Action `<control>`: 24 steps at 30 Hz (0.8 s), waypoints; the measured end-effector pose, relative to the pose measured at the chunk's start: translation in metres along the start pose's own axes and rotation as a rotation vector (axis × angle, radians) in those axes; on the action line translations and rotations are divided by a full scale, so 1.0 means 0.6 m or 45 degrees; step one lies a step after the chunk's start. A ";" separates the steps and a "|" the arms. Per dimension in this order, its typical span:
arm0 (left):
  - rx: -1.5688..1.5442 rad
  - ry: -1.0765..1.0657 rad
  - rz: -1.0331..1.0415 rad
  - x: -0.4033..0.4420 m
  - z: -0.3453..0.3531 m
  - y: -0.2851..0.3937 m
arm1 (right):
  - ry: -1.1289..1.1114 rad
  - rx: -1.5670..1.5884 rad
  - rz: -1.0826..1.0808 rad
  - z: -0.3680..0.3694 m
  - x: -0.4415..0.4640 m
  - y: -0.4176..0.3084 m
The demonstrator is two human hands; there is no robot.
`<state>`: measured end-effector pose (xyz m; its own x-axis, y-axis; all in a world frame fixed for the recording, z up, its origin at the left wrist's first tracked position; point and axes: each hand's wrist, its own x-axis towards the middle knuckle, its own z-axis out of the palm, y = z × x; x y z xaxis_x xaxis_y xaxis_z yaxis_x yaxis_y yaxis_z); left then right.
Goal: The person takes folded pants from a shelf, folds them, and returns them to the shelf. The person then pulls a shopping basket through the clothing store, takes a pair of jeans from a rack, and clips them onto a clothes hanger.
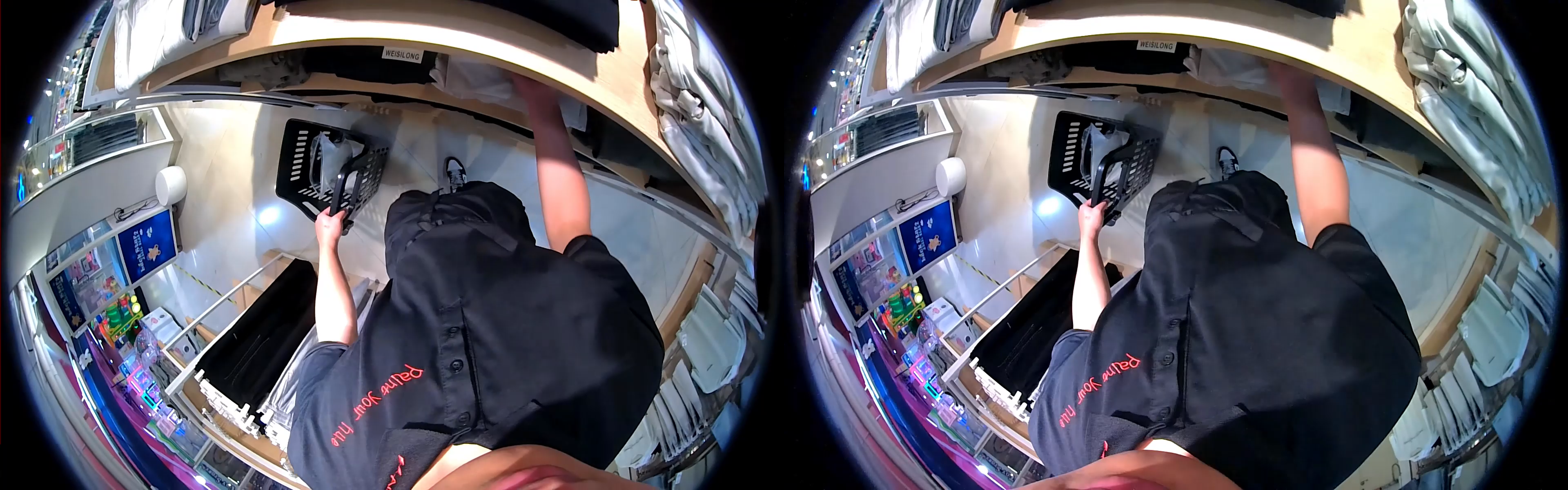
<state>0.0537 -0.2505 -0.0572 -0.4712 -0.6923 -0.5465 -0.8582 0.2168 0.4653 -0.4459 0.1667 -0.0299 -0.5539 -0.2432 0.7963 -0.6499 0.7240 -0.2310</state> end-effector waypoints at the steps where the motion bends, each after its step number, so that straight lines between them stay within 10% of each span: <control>1: -0.003 -0.022 -0.016 -0.002 -0.002 -0.002 | -0.136 0.101 0.119 0.011 -0.012 0.007; 3: -0.037 -0.038 0.025 0.002 -0.003 -0.001 | 0.062 1.564 0.869 0.059 -0.007 0.003; 7: 0.037 0.010 0.008 -0.006 -0.003 0.008 | -0.149 0.628 0.539 0.033 0.004 -0.010; 16: 0.015 0.065 0.047 -0.020 -0.006 0.017 | 0.154 1.494 1.714 -0.058 -0.061 -0.048; 24: -0.002 0.051 0.077 -0.038 -0.015 0.047 | 0.216 1.432 1.911 -0.138 -0.148 -0.062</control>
<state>0.0420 -0.2348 -0.0251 -0.5135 -0.7048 -0.4895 -0.8283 0.2579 0.4975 -0.3298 0.2147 -0.0457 -0.9058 0.2152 -0.3649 0.2294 -0.4751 -0.8495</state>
